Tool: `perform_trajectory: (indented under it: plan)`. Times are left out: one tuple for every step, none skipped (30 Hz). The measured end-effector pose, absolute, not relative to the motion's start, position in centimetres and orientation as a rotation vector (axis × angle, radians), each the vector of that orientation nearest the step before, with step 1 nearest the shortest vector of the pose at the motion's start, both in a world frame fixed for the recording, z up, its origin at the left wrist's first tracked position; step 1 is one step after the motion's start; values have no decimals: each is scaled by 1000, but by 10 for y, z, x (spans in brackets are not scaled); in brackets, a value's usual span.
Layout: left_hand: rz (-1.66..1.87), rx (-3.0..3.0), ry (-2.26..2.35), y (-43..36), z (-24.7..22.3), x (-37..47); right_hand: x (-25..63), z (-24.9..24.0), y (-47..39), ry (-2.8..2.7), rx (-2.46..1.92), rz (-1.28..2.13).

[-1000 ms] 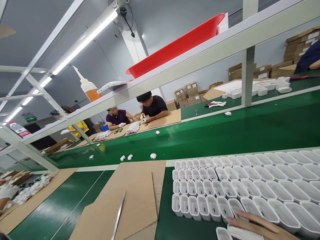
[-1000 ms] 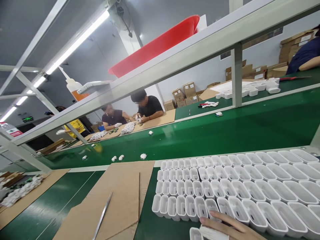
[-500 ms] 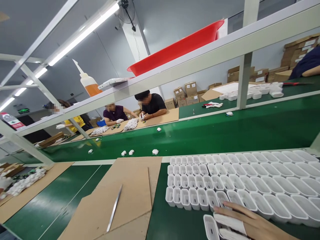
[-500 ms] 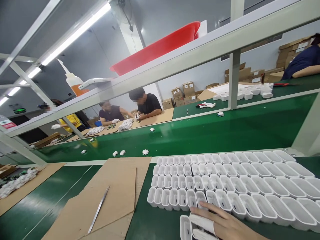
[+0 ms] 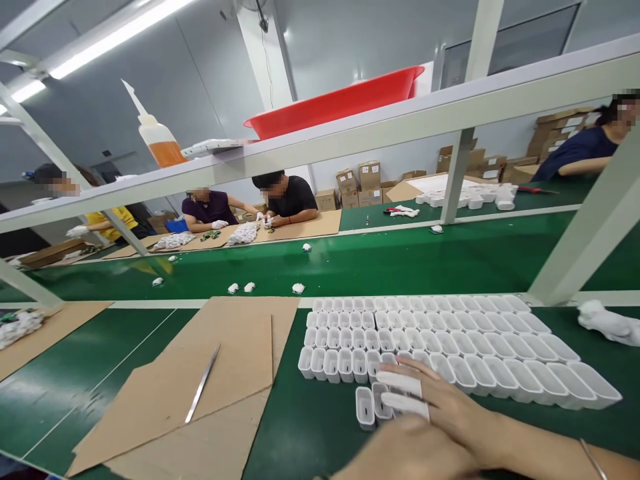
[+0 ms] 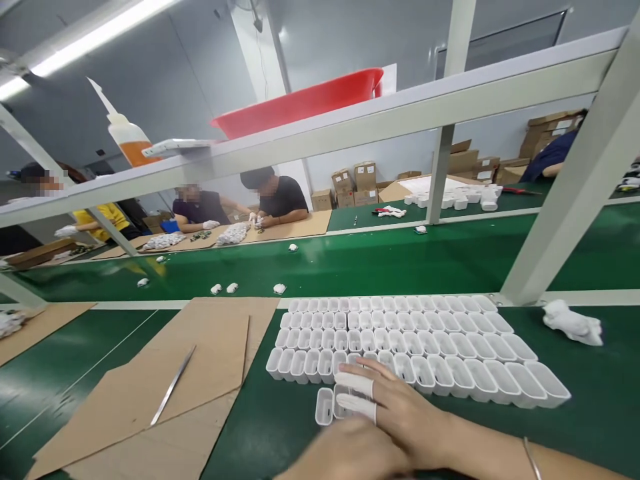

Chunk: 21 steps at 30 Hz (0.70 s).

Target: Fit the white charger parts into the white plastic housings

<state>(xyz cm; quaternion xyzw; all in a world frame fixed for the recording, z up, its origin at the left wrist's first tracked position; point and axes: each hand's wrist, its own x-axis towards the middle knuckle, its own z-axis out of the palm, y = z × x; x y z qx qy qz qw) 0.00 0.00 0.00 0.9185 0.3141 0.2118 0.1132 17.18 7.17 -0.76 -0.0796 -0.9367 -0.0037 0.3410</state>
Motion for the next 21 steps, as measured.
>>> perform_trajectory:
  plan:
    - [668,2716,900,4,5,-17,172,1,75,-2408,-242,-9]
    - [707,2713,957,7,7,-34,170,11,80,-2387,-276,-6]
    - [773,2693,1084,9,8,-49,166,22,86,-2368,-306,-3]
    - [802,2683,1159,12,7,-63,159,34,96,-2372,-342,-3]
    - [808,2650,1228,14,4,-73,148,46,107,-2425,-411,2]
    - [805,2607,1279,16,1,-81,135,58,122,-2508,-498,9]
    - [784,2556,1303,18,-3,-86,119,68,138,-2640,-641,20]
    - [761,2496,1315,21,-7,-88,100,77,155,-2770,-850,35]
    - [740,2437,1311,23,-10,-89,80,83,174,-2810,-934,36]
    - [715,2391,1288,24,-12,-88,60,86,193,-2830,-981,37]
    - [690,2360,1251,26,-14,-88,40,87,211,-2844,-1053,43]
    - [669,2338,1212,27,-16,-88,21,86,229,-2857,-1135,56]
    - [653,2326,1176,28,-19,-87,4,83,244,-2876,-1210,81]
    - [639,2317,1150,29,-21,-88,-12,78,257,-2896,-1272,111]
    - [638,2314,1134,30,-25,-88,-26,73,267,-2915,-1320,141]
    - [650,2314,1126,32,-29,-88,-38,68,275,-2933,-1353,169]
    - [671,2322,1115,33,-33,-89,-48,63,280,-2948,-1370,192]
    - [696,2339,1092,35,-38,-89,-56,59,284,-2959,-1377,209]
    - [724,2357,1060,37,-43,-88,-63,55,287,-2970,-1374,222]
    - [748,2368,1028,39,-47,-88,-68,51,289,-2982,-1364,235]
    - [768,2367,1003,41,-50,-87,-71,49,291,-2995,-1347,248]
